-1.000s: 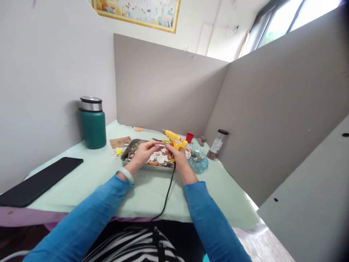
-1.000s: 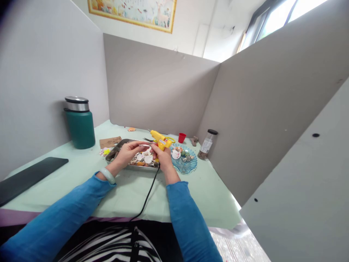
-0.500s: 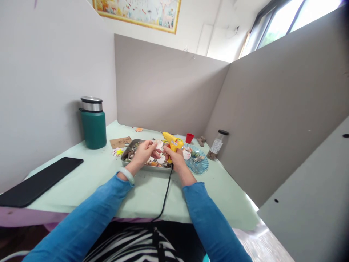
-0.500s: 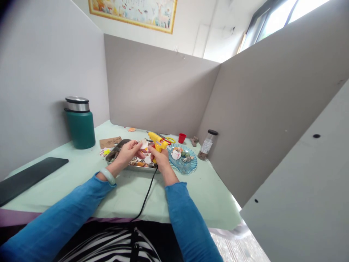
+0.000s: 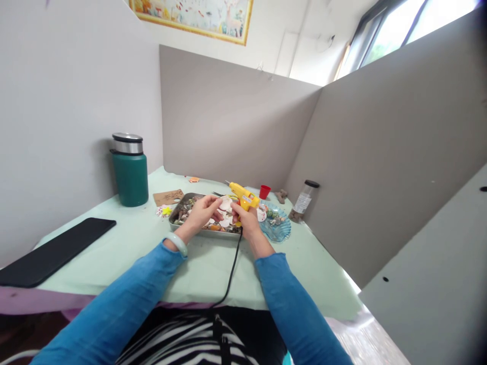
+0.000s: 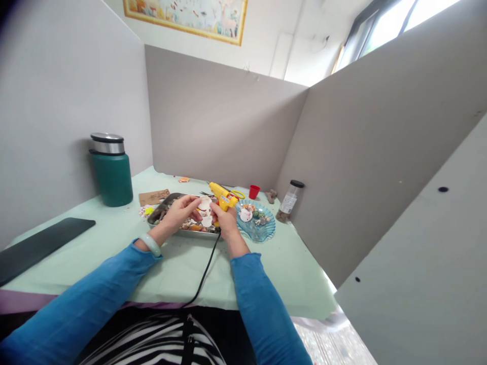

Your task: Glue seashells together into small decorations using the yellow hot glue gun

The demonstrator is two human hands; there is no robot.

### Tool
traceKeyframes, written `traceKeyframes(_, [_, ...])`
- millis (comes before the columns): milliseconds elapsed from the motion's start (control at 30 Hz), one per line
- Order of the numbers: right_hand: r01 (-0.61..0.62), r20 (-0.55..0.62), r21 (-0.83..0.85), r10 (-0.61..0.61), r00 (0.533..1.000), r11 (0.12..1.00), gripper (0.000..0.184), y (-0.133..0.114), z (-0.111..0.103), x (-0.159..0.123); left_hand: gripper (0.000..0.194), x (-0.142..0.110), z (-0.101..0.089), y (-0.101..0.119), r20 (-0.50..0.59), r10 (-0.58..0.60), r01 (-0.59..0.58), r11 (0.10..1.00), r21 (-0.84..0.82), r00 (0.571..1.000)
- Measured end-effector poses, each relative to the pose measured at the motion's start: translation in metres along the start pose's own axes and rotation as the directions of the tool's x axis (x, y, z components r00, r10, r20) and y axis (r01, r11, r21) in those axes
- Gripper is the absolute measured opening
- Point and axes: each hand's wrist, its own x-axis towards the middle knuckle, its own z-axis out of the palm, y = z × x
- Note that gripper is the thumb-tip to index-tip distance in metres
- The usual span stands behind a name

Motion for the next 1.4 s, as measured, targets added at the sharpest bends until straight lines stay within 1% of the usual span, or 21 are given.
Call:
traceKeyframes(67, [0.003,-0.020,0.001,-0.003,1.000,1.000,0.026,0.0003,-0.0001,0.0005,0.045,-0.0004,-0.0008,0.0012,-0.044,-0.010,0.010,1.000,-0.006,0.999])
traceKeyframes(133, [0.003,-0.034,-0.001,-0.003,0.999,1.000,0.025,0.0006,-0.0002,0.0010,0.043,-0.0008,-0.0013,0.0021,-0.056,-0.016,0.015,1.000,-0.006,0.998])
traceKeyframes(267, [-0.002,-0.032,-0.027,0.001,0.999,1.000,0.022,0.0009,0.0001,0.0009,0.043,-0.0007,-0.0011,0.0019,-0.058,-0.013,0.013,1.000,0.007,0.998])
traceKeyframes(467, [0.008,-0.023,-0.032,-0.009,1.000,0.999,0.023,0.0006,0.0007,0.0000,0.043,0.0003,-0.0017,-0.0005,-0.065,-0.003,0.003,1.000,0.008,0.998])
traceKeyframes(633, [0.005,-0.029,-0.033,-0.006,1.000,0.999,0.021,-0.0006,0.0011,-0.0005,0.042,0.0019,-0.0031,-0.0029,-0.045,-0.017,0.016,1.000,-0.005,0.999])
traceKeyframes(733, [0.005,-0.019,-0.031,-0.006,1.000,1.000,0.023,-0.0002,0.0012,-0.0009,0.043,0.0026,-0.0036,-0.0046,-0.025,-0.021,0.021,1.000,-0.010,0.999])
traceKeyframes(833, [0.004,0.016,-0.037,-0.003,1.000,0.999,0.028,0.0014,0.0008,-0.0002,0.043,0.0028,-0.0037,-0.0055,-0.037,-0.013,0.013,1.000,0.016,0.999])
traceKeyframes(867, [0.005,0.009,-0.034,-0.005,1.000,0.999,0.030,0.0019,0.0004,0.0005,0.043,0.0028,-0.0037,-0.0054,-0.045,-0.008,0.009,1.000,0.025,0.999])
traceKeyframes(933, [0.016,-0.045,-0.011,-0.016,0.999,1.000,0.033,0.0024,-0.0008,0.0023,0.042,0.0025,-0.0034,-0.0047,-0.053,-0.005,0.007,0.999,0.038,0.999])
traceKeyframes(1000, [0.034,-0.111,0.021,-0.032,0.993,0.999,0.033,0.0022,-0.0022,0.0040,0.042,0.0020,-0.0028,-0.0035,-0.040,-0.016,0.018,0.999,0.047,0.999])
traceKeyframes(1033, [0.040,-0.125,0.033,-0.036,0.991,0.999,0.033,0.0018,-0.0027,0.0046,0.042,0.0016,-0.0025,-0.0028,-0.029,-0.025,0.026,0.998,0.050,0.999])
traceKeyframes(1100, [0.043,-0.115,0.037,-0.039,0.993,0.998,0.032,0.0012,-0.0033,0.0049,0.042,0.0011,-0.0021,-0.0016,-0.005,-0.036,0.036,0.998,0.059,0.999])
traceKeyframes(1233, [0.035,-0.053,0.010,-0.035,0.998,0.999,0.027,0.0017,-0.0025,0.0033,0.041,0.0011,-0.0022,-0.0015,0.014,-0.032,0.030,0.996,0.079,0.999])
traceKeyframes(1400, [0.051,-0.053,-0.006,-0.051,0.997,0.999,0.025,0.0023,-0.0016,0.0023,0.042,0.0023,-0.0044,-0.0042,0.011,-0.013,0.012,0.996,0.084,1.000])
